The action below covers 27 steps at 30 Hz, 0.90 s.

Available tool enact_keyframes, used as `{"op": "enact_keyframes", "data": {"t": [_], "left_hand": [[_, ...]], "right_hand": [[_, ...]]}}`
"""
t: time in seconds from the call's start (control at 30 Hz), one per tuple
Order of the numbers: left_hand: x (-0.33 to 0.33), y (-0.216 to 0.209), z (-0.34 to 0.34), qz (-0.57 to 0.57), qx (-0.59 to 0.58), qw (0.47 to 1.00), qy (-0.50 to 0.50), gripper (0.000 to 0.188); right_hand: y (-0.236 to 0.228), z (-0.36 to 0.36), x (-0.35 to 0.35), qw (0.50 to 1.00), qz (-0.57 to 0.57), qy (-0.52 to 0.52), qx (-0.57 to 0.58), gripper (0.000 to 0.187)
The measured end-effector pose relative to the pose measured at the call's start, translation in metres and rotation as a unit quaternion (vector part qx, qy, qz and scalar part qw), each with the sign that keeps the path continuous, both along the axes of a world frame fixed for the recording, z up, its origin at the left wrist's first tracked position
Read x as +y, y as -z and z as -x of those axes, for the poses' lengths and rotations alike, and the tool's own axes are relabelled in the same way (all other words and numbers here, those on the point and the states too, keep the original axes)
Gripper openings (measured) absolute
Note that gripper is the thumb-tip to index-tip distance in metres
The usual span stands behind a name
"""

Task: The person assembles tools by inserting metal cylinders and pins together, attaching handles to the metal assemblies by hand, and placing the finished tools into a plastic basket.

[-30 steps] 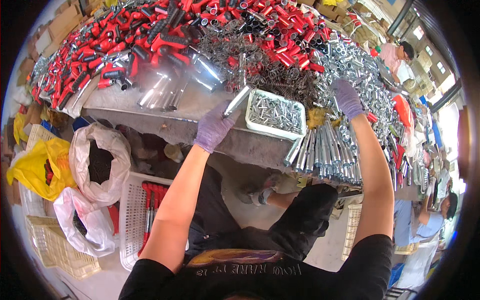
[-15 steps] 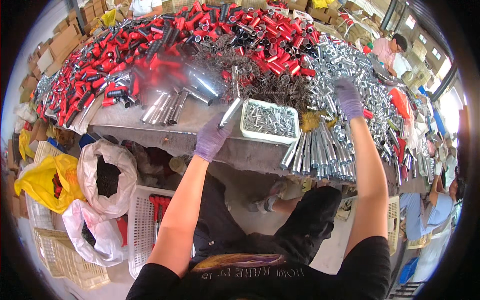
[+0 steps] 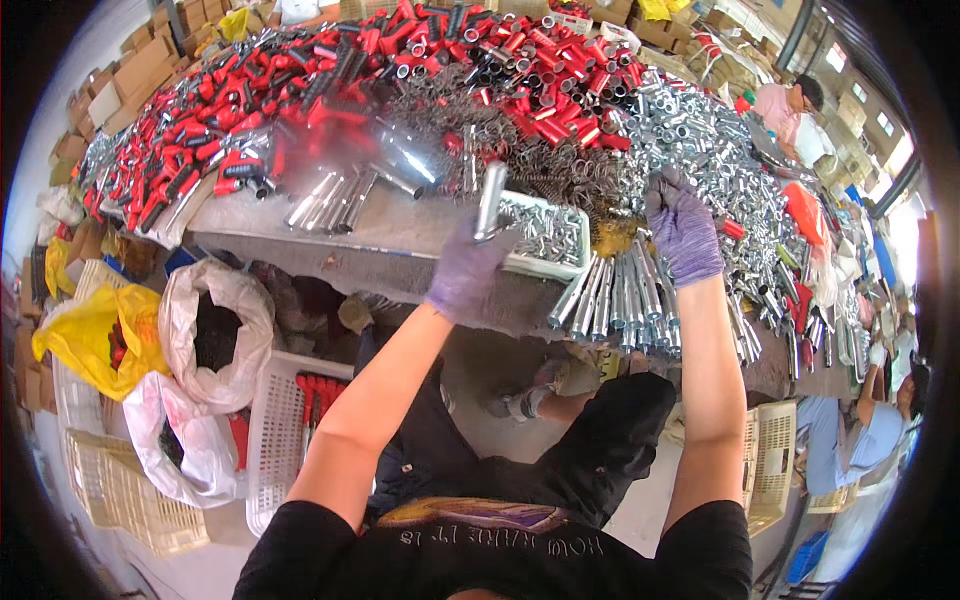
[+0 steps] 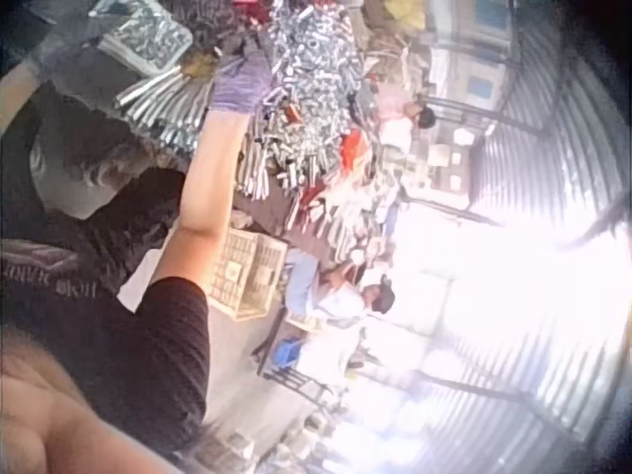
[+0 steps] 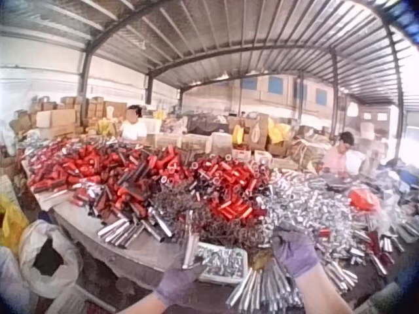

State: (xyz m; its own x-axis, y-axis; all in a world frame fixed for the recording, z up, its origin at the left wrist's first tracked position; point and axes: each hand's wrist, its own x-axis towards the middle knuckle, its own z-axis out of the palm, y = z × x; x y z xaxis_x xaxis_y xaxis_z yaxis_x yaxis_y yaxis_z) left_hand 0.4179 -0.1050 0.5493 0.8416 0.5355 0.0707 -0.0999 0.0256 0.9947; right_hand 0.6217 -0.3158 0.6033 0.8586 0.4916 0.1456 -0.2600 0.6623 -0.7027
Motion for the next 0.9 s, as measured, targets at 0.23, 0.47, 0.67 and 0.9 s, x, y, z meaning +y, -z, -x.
{"op": "enact_keyframes", "data": {"t": [0.23,0.47,0.67,0.9], "left_hand": [[-0.024,-0.031,-0.028,0.152,-0.097,0.976,0.119,0.033],[-0.034,-0.023,-0.035,0.196,-0.186,0.944,0.188,0.023],[-0.034,-0.015,-0.047,0.225,-0.209,0.929,0.204,0.009],[0.013,-0.013,-0.075,0.582,0.002,0.732,0.353,0.021]], "right_hand": [[0.000,0.014,0.003,0.999,0.000,-0.044,0.004,0.020],[-0.008,0.051,-0.008,0.990,0.111,0.008,0.090,0.020],[-0.016,0.075,-0.011,0.928,0.363,-0.065,0.054,0.033],[-0.023,0.077,-0.017,0.887,0.409,-0.003,-0.214,0.029]]}}
